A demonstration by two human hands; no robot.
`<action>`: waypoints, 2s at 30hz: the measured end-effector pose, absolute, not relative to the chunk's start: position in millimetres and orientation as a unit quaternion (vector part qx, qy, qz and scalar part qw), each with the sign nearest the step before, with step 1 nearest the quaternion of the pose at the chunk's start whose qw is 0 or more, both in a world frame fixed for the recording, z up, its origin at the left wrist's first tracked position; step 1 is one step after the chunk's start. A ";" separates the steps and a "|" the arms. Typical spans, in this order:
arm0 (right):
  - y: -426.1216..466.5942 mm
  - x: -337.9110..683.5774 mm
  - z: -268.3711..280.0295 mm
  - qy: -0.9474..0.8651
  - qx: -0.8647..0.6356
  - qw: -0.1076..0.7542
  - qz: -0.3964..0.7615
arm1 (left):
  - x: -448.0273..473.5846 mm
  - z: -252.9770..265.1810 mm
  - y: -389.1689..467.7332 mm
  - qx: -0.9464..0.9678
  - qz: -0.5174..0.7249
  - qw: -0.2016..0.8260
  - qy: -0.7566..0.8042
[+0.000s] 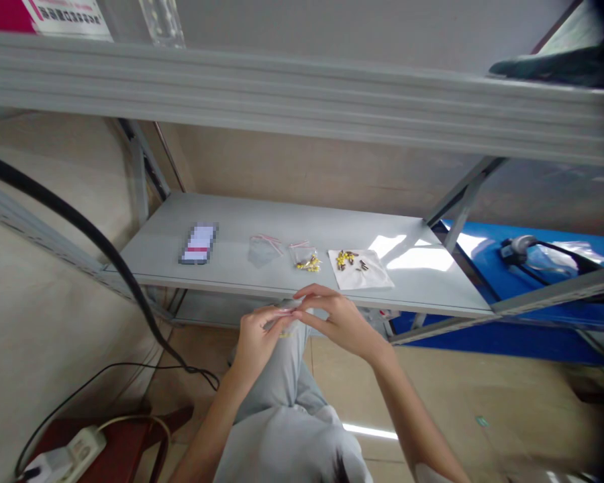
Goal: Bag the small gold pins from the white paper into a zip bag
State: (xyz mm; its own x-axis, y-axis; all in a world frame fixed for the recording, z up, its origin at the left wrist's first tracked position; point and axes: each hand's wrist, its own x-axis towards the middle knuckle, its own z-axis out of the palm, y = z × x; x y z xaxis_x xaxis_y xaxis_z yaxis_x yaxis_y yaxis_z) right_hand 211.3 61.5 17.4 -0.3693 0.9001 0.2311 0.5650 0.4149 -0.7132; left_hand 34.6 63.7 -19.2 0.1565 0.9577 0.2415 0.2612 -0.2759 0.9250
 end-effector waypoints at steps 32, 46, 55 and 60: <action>27.5 182.1 -12.9 -0.431 -0.504 0.604 0.441 | 44.2 -8.1 51.9 0.657 0.445 0.395 0.462; 27.0 178.9 -16.0 -0.419 -0.440 0.649 0.457 | 45.6 -7.7 48.7 0.687 0.486 0.300 0.449; 30.6 176.4 -20.0 -0.392 -0.474 0.636 0.465 | 48.9 0.8 54.3 0.642 0.497 0.361 0.458; 30.2 173.1 -20.7 -0.411 -0.495 0.605 0.469 | 51.5 -1.1 50.8 0.647 0.509 0.338 0.456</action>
State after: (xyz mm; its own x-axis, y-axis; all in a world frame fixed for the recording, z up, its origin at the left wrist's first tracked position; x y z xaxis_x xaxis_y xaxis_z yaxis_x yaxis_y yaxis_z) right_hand 173.1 30.2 -20.7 0.2216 0.9746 0.0331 -0.1616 0.0701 -0.9844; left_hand 51.5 50.8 -1.1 0.0671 0.9343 0.3501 0.2459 -0.3555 0.9017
